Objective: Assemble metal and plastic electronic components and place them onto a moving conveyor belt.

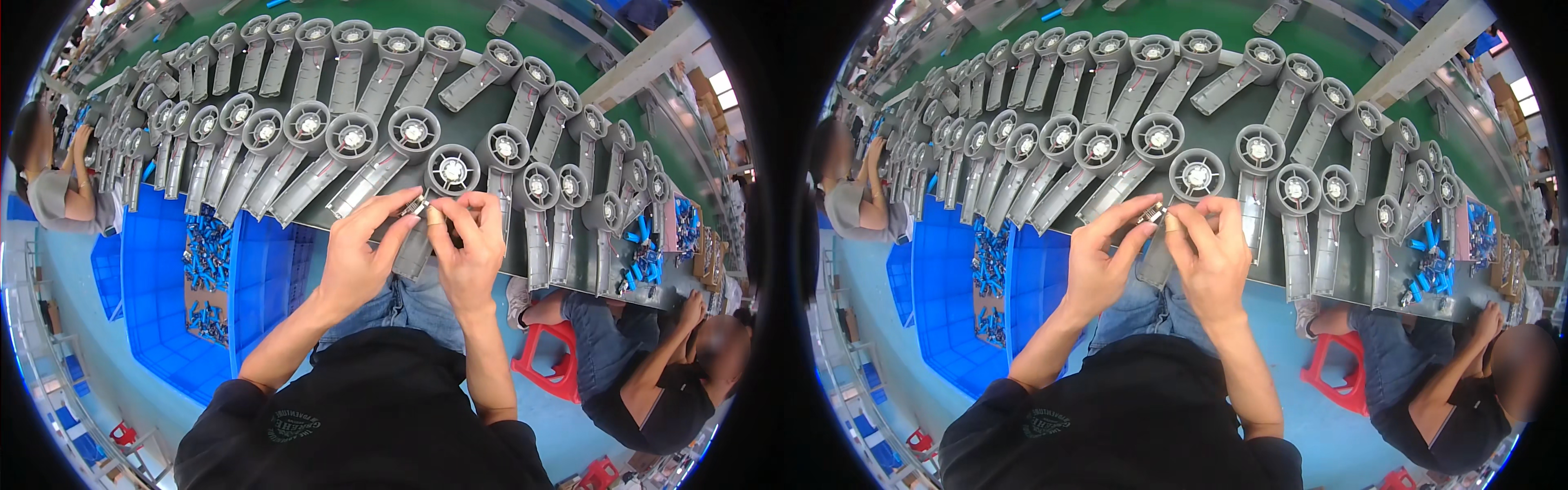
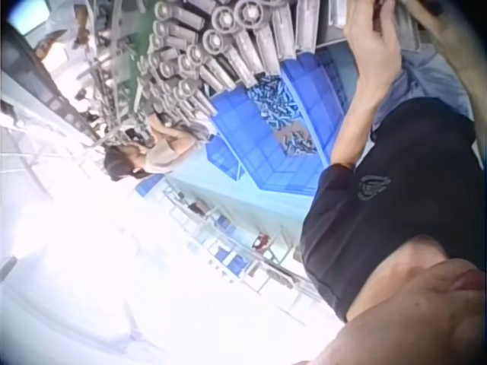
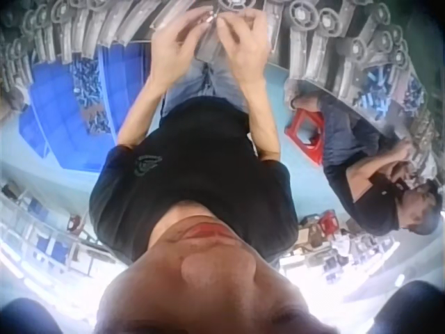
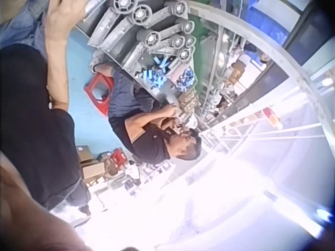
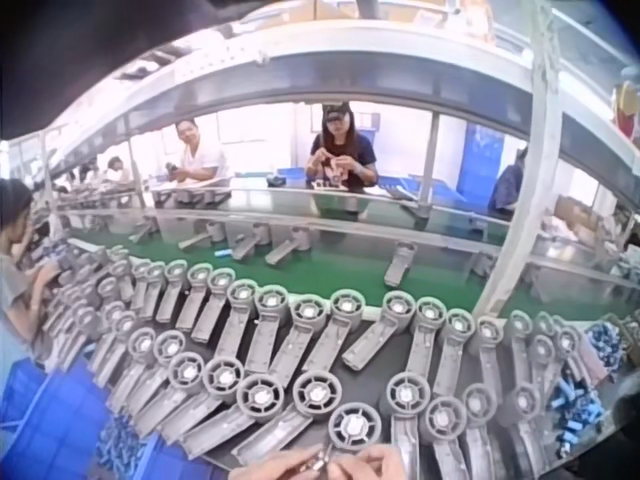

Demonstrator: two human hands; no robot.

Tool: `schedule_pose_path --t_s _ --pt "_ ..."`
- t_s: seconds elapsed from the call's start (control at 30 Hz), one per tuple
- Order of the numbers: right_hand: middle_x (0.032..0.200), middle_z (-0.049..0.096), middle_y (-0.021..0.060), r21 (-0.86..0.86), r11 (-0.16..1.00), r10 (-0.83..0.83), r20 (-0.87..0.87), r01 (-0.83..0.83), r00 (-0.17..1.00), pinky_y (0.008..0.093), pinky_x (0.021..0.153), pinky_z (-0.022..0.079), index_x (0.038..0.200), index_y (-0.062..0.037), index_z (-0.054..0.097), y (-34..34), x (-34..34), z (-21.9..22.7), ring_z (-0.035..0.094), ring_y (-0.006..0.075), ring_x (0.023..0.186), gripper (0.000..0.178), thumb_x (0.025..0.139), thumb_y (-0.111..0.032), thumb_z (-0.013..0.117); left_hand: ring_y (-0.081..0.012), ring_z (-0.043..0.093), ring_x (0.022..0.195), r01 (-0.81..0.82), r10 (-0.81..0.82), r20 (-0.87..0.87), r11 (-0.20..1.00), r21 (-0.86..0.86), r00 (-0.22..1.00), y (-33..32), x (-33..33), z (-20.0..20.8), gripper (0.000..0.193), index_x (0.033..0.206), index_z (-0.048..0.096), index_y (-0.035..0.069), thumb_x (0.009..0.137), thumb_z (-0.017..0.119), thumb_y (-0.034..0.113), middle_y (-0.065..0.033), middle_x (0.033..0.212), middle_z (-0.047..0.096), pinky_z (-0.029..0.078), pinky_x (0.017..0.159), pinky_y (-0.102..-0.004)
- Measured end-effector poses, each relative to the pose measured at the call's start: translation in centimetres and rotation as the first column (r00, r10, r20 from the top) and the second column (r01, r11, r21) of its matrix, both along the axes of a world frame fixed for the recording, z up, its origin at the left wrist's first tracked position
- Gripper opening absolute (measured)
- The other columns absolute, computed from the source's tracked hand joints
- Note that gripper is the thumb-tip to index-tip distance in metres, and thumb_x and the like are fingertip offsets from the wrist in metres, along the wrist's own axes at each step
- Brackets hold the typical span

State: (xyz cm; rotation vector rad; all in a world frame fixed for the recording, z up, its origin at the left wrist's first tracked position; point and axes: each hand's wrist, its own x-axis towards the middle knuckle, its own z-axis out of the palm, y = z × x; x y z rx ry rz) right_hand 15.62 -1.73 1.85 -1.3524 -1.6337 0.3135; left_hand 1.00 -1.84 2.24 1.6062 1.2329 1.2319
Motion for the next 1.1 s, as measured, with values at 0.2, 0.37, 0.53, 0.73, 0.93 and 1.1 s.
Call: schedule_pose_path --t_s 0.2,0.37,0.53,0.73,0.93,1.1 --pt "0.085 0.055 0.0039 -0.060 0.996 0.051 -0.138 -0.060 0.989 0.0229 0.053 0.041 0.095 0.0009 0.069 0.0 0.1 -0.1 0.051 0.0089 0.064 0.012 0.083 0.001 0.071 -0.0223 0.068 0.104 0.047 -0.044 0.137 0.999 -0.019 0.990 0.1 -0.2 -1.0 0.032 0.120 0.067 0.000 0.088 0.064 -0.003 -0.0166 0.116 0.069 0.053 0.088 -0.0311" --pt "0.084 0.058 0.0046 -0.226 0.966 0.044 -0.333 -0.125 0.942 0.0246 0.056 0.048 0.096 0.0014 0.070 -0.1 0.4 0.6 0.058 0.0105 0.066 0.012 0.085 -0.003 0.071 -0.0225 0.064 0.112 0.177 -0.161 0.215 0.983 -0.056 0.963 0.2 -0.7 -0.4 0.032 0.123 0.065 0.000 0.091 0.061 -0.004 -0.0174 0.124 0.065 0.051 0.094 -0.0310" --pt "0.081 0.055 0.0024 -0.226 0.960 0.086 -0.331 -0.167 0.940 0.0217 0.056 0.039 0.095 0.0037 0.069 0.2 0.6 1.1 0.049 0.0064 0.063 0.010 0.084 0.002 0.069 -0.0205 0.064 0.111 0.210 -0.195 0.262 0.977 -0.031 0.945 0.4 -0.9 -0.8 0.034 0.125 0.064 0.001 0.091 0.061 -0.004 -0.0164 0.127 0.063 0.052 0.092 -0.0292" --pt "0.082 0.059 0.0035 -0.194 0.955 0.170 -0.256 -0.223 0.951 0.0216 0.057 0.042 0.093 0.0021 0.069 0.7 1.7 1.2 0.053 0.0080 0.064 0.011 0.082 0.001 0.072 -0.0220 0.061 0.117 0.300 -0.286 0.151 0.950 -0.087 0.946 0.7 -2.1 -0.4 0.038 0.127 0.063 0.002 0.090 0.057 -0.008 -0.0164 0.130 0.062 0.050 0.095 -0.0303" --pt "0.084 0.061 0.0056 -0.028 0.973 0.227 -0.039 -0.228 0.973 0.0247 0.057 0.048 0.089 -0.0005 0.069 1.6 2.4 0.6 0.058 0.0122 0.065 0.015 0.076 0.002 0.075 -0.0231 0.061 0.116 0.301 -0.292 0.106 0.951 -0.075 0.950 0.9 -2.0 -0.4 0.036 0.127 0.062 0.001 0.092 0.055 -0.006 -0.0167 0.128 0.063 0.050 0.095 -0.0309" --pt "0.084 0.062 0.0078 0.095 0.952 0.279 0.114 -0.290 0.954 0.0285 0.057 0.051 0.086 -0.0008 0.067 2.4 2.6 0.4 0.063 0.0175 0.067 0.016 0.073 0.003 0.076 -0.0250 0.063 0.114 0.261 -0.261 0.000 0.965 -0.039 0.965 0.9 -1.7 -0.4 0.034 0.127 0.062 -0.001 0.094 0.052 -0.005 -0.0176 0.125 0.064 0.050 0.094 -0.0314"
